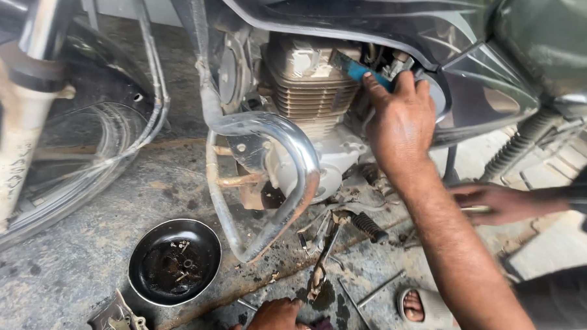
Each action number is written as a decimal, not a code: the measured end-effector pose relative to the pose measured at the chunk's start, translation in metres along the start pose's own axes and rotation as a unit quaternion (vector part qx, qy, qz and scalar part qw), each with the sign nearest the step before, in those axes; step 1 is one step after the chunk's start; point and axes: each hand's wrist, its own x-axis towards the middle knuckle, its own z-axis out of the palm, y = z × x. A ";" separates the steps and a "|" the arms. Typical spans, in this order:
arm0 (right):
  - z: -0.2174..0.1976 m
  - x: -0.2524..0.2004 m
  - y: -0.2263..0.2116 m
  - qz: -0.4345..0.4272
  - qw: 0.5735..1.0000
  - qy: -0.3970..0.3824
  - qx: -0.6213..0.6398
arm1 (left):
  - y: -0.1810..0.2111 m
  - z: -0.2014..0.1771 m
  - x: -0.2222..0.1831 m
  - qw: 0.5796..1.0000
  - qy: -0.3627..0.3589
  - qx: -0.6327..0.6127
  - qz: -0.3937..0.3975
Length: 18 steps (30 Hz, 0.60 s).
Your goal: Cleaning motorcycle engine parts and working on components using a brush and mechanical tools.
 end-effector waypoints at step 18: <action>-0.002 0.002 0.022 -0.046 0.997 0.012 0.067 | -0.013 0.011 0.019 0.999 0.014 0.028 0.007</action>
